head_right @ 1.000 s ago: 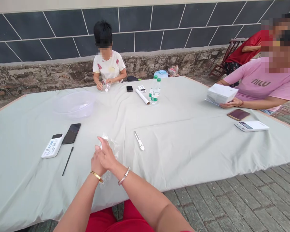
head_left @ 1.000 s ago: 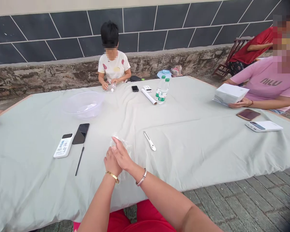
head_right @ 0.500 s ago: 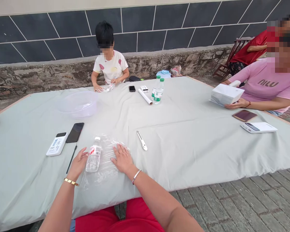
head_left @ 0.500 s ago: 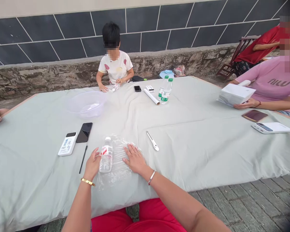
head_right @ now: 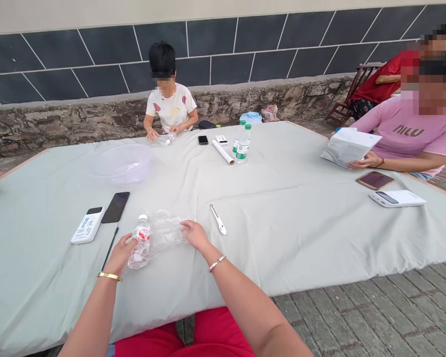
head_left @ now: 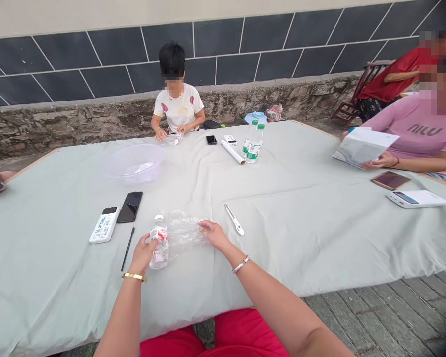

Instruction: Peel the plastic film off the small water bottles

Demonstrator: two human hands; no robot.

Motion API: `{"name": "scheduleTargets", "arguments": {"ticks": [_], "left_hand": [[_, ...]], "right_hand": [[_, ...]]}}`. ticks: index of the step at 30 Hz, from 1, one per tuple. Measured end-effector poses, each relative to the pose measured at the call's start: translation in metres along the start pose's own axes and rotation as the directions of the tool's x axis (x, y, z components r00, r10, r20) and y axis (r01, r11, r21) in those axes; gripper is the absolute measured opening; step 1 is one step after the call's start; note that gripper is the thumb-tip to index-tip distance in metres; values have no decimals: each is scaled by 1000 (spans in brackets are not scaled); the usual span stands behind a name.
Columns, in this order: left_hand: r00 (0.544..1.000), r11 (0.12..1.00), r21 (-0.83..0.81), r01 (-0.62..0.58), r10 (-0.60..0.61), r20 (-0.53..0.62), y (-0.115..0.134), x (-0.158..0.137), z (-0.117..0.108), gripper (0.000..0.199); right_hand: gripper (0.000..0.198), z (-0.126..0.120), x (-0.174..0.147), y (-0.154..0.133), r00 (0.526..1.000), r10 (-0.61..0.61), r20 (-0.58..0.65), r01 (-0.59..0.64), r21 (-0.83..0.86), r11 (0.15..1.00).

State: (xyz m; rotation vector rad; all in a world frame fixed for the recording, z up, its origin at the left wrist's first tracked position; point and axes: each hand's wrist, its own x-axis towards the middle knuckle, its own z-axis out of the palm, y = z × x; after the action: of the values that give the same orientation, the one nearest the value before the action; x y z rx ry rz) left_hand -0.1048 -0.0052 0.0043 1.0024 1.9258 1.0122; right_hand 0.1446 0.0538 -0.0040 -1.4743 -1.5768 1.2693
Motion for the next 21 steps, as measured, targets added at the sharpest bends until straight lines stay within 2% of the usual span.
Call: {"name": "scheduleTargets", "arguments": {"ticks": [3, 4, 6, 8, 9, 12, 14, 17, 21], "left_hand": [[990, 959, -259, 116, -90, 110, 7, -14, 17, 70], [992, 945, -317, 86, -52, 113, 11, -20, 23, 73], [996, 915, -403, -1, 38, 85, 18, -29, 34, 77], [990, 921, -369, -124, 140, 18, 24, -36, 42, 76], [982, 932, -314, -184, 190, -13, 26, -39, 46, 75], [938, 935, -80, -345, 339, -76, 27, -46, 55, 73], [907, 910, 43, -413, 415, -68, 26, -50, 60, 73], [906, 905, 45, -423, 421, 38, 24, -52, 61, 76], [945, 948, -168, -272, 296, 142, 26, -42, 55, 77]], "right_hand": [[18, 1, 4, -10, 997, 47, 62, -53, 95, 994], [17, 1, 4, -14, 992, 64, 110, -76, 111, 991], [35, -1, 4, -22, 974, 85, 212, -113, 127, 985], [55, -2, 4, -30, 965, 73, 251, -106, 119, 987], [59, -3, 3, -34, 970, 53, 236, -81, 109, 991], [50, 0, 1, -45, 980, -73, 185, 47, 142, 989], [54, 5, -2, -50, 953, -173, 250, 111, 244, 963], [53, 11, -7, -49, 916, -224, 333, 73, 410, 909], [53, 7, -15, -39, 899, -233, 371, 8, 517, 856]]}}
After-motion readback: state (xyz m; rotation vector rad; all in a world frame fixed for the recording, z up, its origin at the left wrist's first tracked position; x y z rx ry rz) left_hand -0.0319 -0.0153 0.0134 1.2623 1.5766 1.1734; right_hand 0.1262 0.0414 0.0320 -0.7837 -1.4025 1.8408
